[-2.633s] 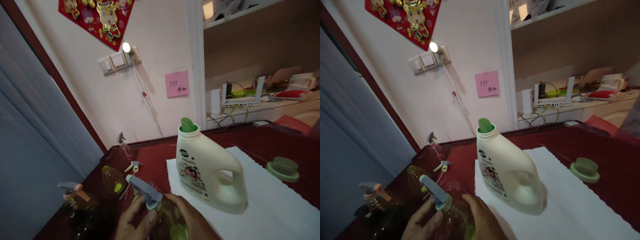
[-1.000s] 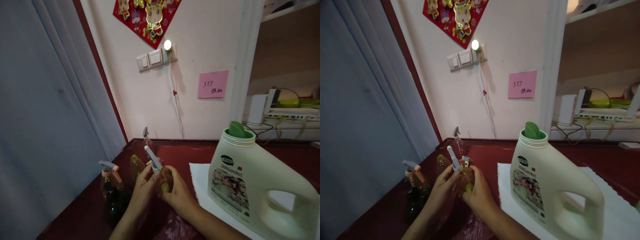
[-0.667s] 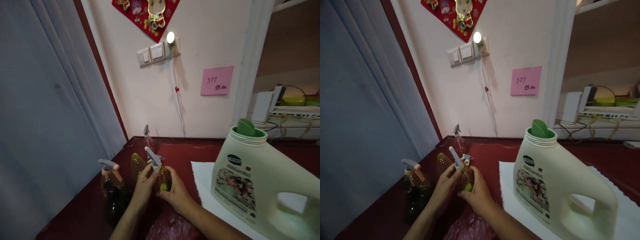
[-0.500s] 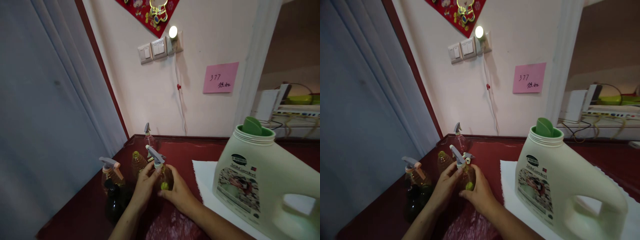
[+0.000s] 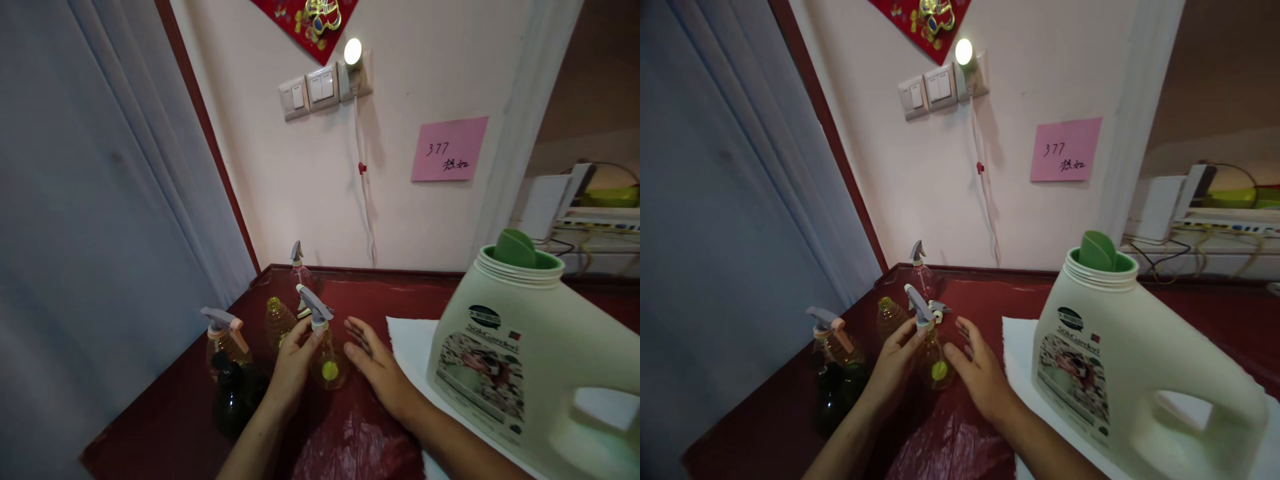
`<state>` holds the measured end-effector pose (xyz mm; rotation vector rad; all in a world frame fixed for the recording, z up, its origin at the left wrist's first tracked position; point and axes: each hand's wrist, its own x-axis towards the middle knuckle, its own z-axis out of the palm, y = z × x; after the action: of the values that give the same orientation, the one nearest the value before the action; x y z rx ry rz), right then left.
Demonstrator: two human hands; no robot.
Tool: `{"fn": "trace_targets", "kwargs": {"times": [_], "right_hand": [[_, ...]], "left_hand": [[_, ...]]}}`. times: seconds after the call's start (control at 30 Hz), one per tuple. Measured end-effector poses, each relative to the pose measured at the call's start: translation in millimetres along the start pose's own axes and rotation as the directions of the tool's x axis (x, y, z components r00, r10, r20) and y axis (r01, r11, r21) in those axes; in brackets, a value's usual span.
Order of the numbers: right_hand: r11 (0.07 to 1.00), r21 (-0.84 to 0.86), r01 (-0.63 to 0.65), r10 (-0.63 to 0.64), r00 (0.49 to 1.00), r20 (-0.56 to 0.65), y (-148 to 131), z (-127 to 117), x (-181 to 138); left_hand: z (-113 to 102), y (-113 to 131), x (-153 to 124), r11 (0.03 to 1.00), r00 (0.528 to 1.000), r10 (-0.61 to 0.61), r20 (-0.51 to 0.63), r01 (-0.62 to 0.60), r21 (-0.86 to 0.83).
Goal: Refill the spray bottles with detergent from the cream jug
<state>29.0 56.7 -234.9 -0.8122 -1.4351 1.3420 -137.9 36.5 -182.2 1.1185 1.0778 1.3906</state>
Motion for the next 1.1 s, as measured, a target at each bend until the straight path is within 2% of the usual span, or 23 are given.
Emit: {"fn": "trace_targets", "kwargs": {"times": [0.3,0.5,0.67,0.87,1.1], "right_hand": [[1.000,0.029,-0.008,0.009,1.000,-0.022,-3,4,-3],[0.999,0.034,-0.008,0.009,1.000,-0.022,-2,3,-1],[1.000,0.020,-0.006,0.007,1.000,-0.018,-1,3,-1],[0.999,-0.026,-0.019,0.019,1.000,-0.007,-10,5,-4],[0.984,-0.149,-0.095,0.084,0.993,-0.077,-28,4,-13]], "left_hand": [[0,-1,0,1.000,1.000,-0.008,-0.006,0.008,-0.004],[1,0,-1,1.000,0.997,-0.019,-0.072,0.019,-0.002],[2,1,-1,1.000,0.999,-0.016,-0.029,0.015,-0.007],[1,1,-2,1.000,0.998,-0.012,-0.062,0.013,0.013],[0,5,-6,1.000,0.992,-0.003,-0.126,0.004,0.009]]}}
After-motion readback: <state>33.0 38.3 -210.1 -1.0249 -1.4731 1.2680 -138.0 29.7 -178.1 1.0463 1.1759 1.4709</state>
